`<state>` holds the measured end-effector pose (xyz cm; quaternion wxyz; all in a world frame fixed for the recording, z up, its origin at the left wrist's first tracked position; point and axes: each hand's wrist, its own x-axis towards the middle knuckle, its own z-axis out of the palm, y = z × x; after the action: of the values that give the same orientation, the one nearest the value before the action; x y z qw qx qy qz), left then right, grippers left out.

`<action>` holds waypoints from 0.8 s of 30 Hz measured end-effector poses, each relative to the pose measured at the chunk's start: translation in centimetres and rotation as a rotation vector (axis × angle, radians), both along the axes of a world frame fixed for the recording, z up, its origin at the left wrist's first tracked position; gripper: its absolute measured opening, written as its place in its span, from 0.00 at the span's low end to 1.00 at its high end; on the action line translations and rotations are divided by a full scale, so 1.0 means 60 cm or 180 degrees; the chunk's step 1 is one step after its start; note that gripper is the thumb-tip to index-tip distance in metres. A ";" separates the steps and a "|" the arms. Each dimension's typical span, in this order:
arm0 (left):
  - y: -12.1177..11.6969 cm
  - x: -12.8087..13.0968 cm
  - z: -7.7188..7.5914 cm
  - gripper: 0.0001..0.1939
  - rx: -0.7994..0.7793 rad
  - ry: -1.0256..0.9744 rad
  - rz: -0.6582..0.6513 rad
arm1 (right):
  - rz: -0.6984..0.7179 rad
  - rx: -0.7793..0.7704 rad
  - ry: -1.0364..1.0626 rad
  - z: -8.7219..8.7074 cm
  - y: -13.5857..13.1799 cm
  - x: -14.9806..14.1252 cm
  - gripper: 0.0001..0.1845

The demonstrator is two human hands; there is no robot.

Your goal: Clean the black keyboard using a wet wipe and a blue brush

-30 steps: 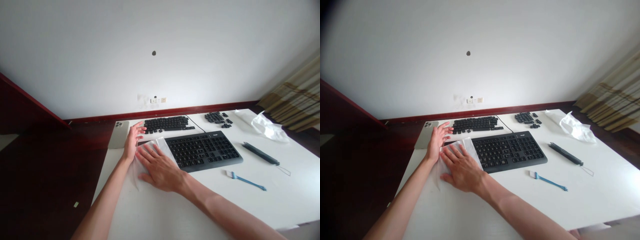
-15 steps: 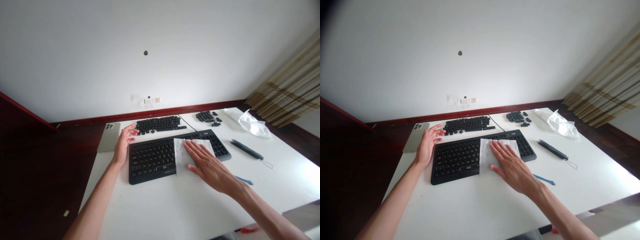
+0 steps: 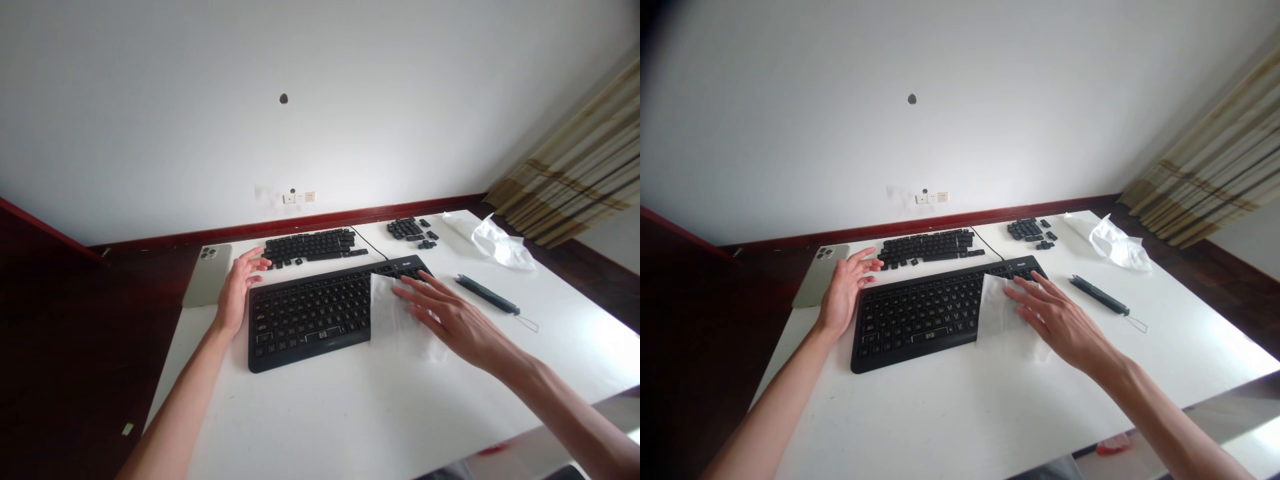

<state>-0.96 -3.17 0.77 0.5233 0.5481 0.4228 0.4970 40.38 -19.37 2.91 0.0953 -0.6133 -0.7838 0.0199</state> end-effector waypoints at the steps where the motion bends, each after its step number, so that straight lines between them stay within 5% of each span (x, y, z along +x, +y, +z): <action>1: 0.000 0.000 0.000 0.36 0.0004 0.0011 0.0000 | -0.0003 0.0061 -0.0065 0.000 0.003 0.006 0.27; 8: -0.001 -0.001 0.001 0.36 0.0013 0.0111 -0.0011 | -0.0330 0.0422 -0.0447 0.001 0.017 0.003 0.31; 17: -0.002 0.000 0.004 0.37 0.0000 0.0229 -0.0036 | -0.0558 0.0715 -0.0407 0.019 0.022 0.074 0.31; 24: -0.003 0.002 0.008 0.36 -0.0060 0.0237 -0.0004 | -0.0641 0.0940 -0.0009 0.044 -0.003 0.027 0.22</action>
<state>-0.83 -3.35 1.27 0.5126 0.5615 0.4463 0.4720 42.03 -19.54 5.56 0.1848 -0.6681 -0.7130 -0.1059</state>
